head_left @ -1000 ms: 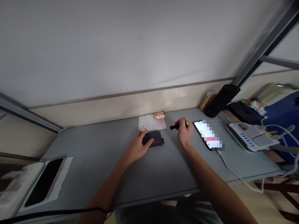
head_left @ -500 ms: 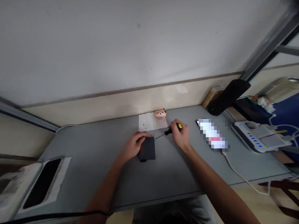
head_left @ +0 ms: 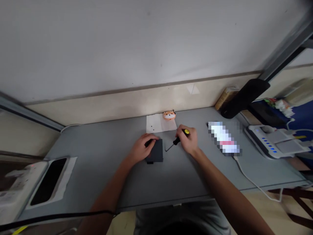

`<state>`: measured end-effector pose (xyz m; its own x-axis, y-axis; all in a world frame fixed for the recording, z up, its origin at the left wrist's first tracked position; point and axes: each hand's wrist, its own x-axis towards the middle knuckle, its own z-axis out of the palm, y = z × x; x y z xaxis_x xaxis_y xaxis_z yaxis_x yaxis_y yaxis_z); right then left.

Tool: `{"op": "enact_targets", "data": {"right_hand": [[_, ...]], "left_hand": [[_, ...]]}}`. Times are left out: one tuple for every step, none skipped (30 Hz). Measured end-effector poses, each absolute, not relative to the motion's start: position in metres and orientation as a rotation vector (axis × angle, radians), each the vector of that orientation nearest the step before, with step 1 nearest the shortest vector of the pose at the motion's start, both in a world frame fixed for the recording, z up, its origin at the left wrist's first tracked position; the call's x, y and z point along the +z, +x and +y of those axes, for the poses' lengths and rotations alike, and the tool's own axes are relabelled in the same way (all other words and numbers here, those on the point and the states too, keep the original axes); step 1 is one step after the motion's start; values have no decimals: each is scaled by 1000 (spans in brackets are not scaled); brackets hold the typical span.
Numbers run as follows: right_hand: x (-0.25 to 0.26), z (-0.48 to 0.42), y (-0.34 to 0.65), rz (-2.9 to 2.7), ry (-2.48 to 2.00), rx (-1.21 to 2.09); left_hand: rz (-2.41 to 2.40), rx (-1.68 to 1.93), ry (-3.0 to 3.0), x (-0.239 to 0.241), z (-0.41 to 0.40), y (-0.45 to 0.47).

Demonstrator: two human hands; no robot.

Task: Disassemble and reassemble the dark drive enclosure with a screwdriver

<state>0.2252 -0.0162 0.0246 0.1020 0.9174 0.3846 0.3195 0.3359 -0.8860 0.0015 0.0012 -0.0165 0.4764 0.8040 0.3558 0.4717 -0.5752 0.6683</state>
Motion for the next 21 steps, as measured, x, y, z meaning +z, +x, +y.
{"op": "enact_targets", "data": {"right_hand": [[25,-18,224,-1465,-1184,691],[26,-19,222,-1476,-1167,728],[27,-20,220,-1485,-1153,761],[28,-22,218,-1494,-1144,783],[28,-23,216,-1506,-1141,795],[29,-24,215,-1519,-1141,802],[29,-24,214,-1534,-1140,805],[29,-24,214,-1544,-1139,805],[30,-24,214,-1545,-1141,803],[30,-24,215,-1535,-1145,800],[30,-24,215,-1514,-1151,798],[30,-23,216,-1491,-1156,797],[30,-23,217,-1472,-1159,799],[30,-23,217,-1462,-1159,803],[31,-23,216,-1467,-1154,810],[31,-23,216,-1484,-1146,814],[32,-24,215,-1509,-1136,816],[32,-24,215,-1532,-1127,814],[33,-25,214,-1547,-1122,809],[34,-25,214,-1551,-1121,800],[34,-25,215,-1542,-1125,790]], "left_hand": [[1063,902,2243,-16,1,2],[1072,896,2244,-15,0,3],[1080,889,2245,-14,-1,4],[1090,885,2244,-13,-1,5],[1100,876,2244,-12,-1,5],[1109,866,2245,-12,-2,6],[1116,859,2249,-11,-2,6],[1122,858,2257,-11,-2,5],[1125,862,2271,-10,-3,5],[1128,873,2291,-9,-4,5],[1125,889,2315,-8,-6,5],[1115,907,2340,-6,-8,5],[1100,922,2365,-4,-10,6],[1081,935,2386,-3,-12,7],[1061,942,2403,-1,-13,8],[1044,947,2417,0,-15,9],[1031,950,2429,1,-16,10],[1026,949,2438,1,-17,11],[1023,946,2444,1,-17,12],[1021,940,2447,1,-17,12],[1021,929,2446,1,-17,11]]}}
